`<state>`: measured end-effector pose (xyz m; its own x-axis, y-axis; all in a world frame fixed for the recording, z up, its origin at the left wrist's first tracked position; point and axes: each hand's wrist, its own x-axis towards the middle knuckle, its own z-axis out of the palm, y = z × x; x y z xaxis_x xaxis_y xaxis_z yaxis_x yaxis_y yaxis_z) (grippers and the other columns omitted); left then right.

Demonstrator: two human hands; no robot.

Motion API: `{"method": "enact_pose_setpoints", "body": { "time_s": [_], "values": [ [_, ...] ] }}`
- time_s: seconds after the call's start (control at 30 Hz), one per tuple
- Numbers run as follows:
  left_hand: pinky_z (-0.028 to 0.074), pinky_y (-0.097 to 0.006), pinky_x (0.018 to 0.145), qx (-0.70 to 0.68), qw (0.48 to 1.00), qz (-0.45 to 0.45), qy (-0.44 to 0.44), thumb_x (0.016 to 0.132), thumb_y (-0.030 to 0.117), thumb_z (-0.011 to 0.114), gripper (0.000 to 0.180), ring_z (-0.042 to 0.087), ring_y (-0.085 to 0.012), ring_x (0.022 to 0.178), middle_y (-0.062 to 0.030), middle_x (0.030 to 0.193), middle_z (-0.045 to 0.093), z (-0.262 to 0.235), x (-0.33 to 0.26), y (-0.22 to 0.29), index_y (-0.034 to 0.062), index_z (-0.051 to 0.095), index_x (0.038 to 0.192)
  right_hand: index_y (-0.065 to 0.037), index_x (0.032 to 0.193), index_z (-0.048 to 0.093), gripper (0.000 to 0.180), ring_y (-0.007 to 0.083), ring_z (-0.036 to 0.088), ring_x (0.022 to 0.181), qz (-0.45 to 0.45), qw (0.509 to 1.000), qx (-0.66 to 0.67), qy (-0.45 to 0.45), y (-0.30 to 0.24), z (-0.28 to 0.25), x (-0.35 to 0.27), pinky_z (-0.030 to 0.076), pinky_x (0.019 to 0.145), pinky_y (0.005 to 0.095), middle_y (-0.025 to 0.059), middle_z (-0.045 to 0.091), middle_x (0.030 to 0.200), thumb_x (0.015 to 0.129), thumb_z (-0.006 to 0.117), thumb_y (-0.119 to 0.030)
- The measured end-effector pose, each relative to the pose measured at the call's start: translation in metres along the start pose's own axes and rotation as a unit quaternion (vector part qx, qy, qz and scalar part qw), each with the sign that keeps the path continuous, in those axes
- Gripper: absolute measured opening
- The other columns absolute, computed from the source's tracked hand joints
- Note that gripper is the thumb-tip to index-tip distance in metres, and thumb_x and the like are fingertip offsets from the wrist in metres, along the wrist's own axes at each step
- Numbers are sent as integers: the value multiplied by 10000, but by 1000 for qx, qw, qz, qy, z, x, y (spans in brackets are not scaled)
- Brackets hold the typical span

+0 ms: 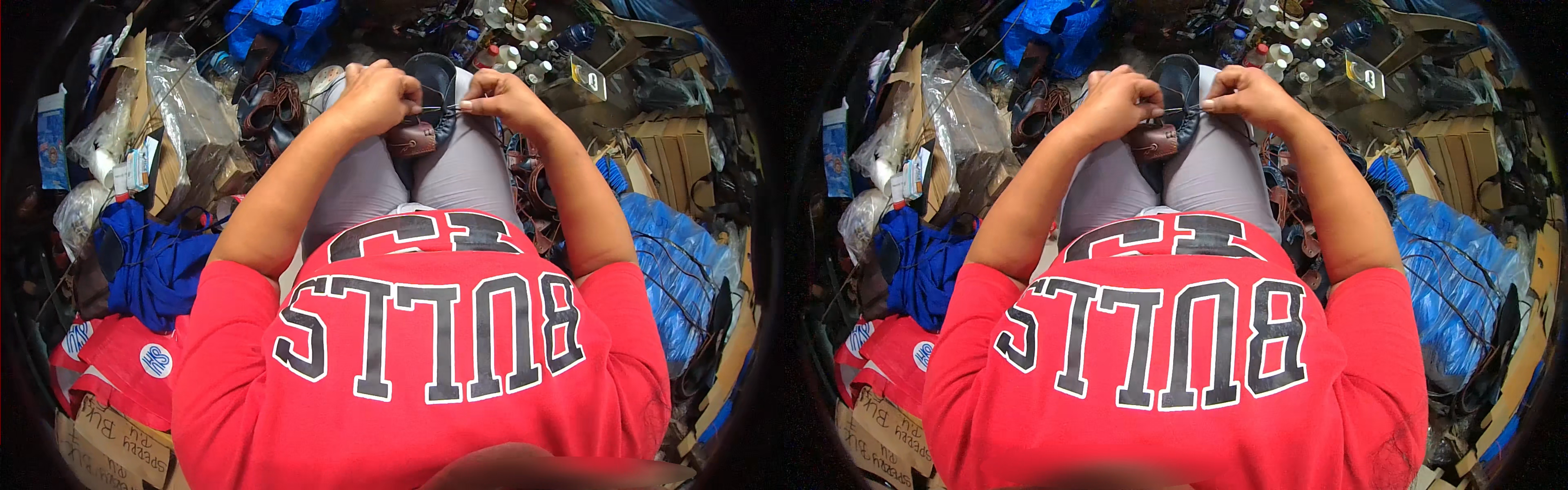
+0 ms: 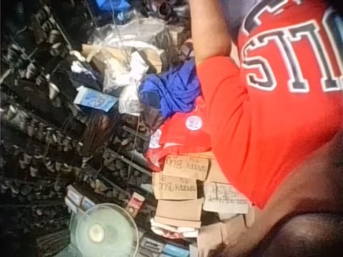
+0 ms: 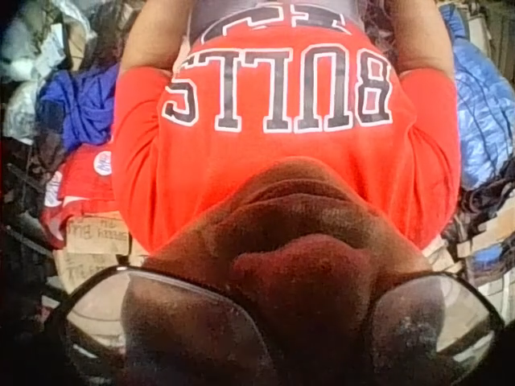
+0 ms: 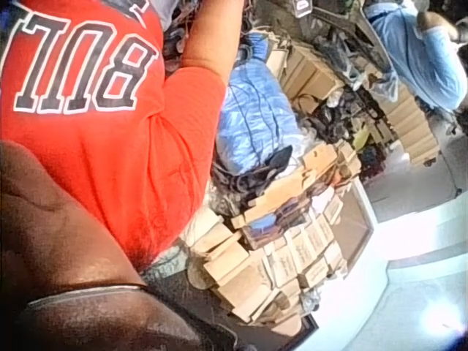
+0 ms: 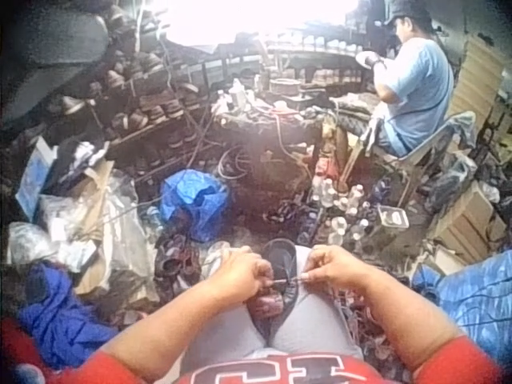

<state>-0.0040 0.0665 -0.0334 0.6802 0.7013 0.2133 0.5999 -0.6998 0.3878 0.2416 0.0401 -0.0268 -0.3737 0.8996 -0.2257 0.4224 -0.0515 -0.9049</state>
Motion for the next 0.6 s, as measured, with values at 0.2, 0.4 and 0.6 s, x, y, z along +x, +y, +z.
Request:
{"method": "enact_pose_setpoints", "body": {
  "time_s": [0.2, 0.4, 0.6],
  "values": [
    [443, -395, 734, -180, 961, -162, -135, 780, 163, 623, 103, 622, -274, 817, -93, 811, 668, -6, -3, 8, 119, 668, 862, -30, 829, 618, 183, 65, 492, 745, 19, 997, 71, 40, 5, 1, -24, 407, 701, 224, -19, 564, 788, 812, 690, -197],
    [475, -353, 707, -240, 949, -149, -139, 843, 114, 569, 144, 615, -270, 779, -143, 819, 650, -6, 4, 15, 60, 631, 962, -12, 890, 660, 194, 71, 519, 725, 106, 992, 55, 41, -5, -14, -60, 428, 684, 232, -12, 609, 791, 837, 665, -198],
    [475, -358, 709, -178, 970, -67, -154, 856, 100, 558, 161, 623, -302, 798, -170, 839, 648, -1, 10, 17, 45, 612, 997, -72, 926, 692, 224, 172, 608, 769, 20, 960, -241, 143, 7, -45, -14, 469, 718, 321, 68, 665, 843, 830, 643, -268]
  ]
}}
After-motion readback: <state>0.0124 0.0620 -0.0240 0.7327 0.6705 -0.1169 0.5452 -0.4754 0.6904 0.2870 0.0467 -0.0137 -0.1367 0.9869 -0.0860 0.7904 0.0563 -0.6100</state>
